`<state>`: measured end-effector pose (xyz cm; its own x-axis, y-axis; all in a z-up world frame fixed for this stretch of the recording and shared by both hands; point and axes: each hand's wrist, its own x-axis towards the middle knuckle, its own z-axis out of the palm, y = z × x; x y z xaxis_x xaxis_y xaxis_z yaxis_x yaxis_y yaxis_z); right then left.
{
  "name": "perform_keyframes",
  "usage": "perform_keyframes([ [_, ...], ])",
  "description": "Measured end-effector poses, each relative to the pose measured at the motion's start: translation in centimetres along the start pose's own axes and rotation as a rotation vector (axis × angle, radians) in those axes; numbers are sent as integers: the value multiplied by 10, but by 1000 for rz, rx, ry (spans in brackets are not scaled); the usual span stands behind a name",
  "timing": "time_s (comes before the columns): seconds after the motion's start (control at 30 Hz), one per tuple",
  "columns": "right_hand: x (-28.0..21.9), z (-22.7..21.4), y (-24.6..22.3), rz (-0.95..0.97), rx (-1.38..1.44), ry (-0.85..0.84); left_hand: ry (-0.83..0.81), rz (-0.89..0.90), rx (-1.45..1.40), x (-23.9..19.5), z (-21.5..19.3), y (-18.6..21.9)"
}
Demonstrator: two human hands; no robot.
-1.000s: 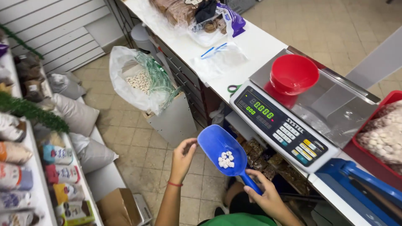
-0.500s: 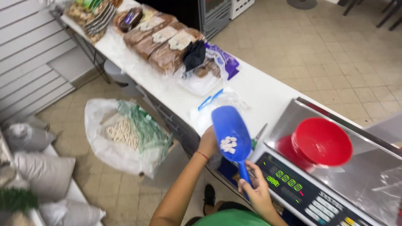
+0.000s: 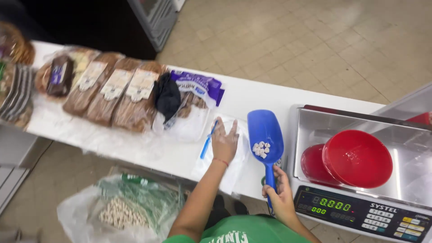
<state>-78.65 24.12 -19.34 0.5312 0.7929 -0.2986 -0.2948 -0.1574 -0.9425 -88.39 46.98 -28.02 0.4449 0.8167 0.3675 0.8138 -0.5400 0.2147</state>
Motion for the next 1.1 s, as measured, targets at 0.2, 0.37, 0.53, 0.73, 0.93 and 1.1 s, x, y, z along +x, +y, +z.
perform_keyframes([
  [0.2, 15, 39, -29, 65, -45, 197, 106, 108, 45, 4, -53, 12],
  [0.37, 33, 35, -8, 1, -80, 234, 31, 153, -78, 1, -56, 9],
  [0.53, 29, 34, -11, -7, -134, 199, 164, 293, -262, 1, -85, 9],
  [0.73, 5, 35, -30, -283, -597, 96, 113, 309, -500, 9, -153, 13],
  [0.93, -7, 36, -42, -686, -830, 29, 189, 305, -803, 9, -204, 15],
  [1.1, -20, 30, -52, -900, -823, 50, -50, 69, -443, -22, -135, 4],
])
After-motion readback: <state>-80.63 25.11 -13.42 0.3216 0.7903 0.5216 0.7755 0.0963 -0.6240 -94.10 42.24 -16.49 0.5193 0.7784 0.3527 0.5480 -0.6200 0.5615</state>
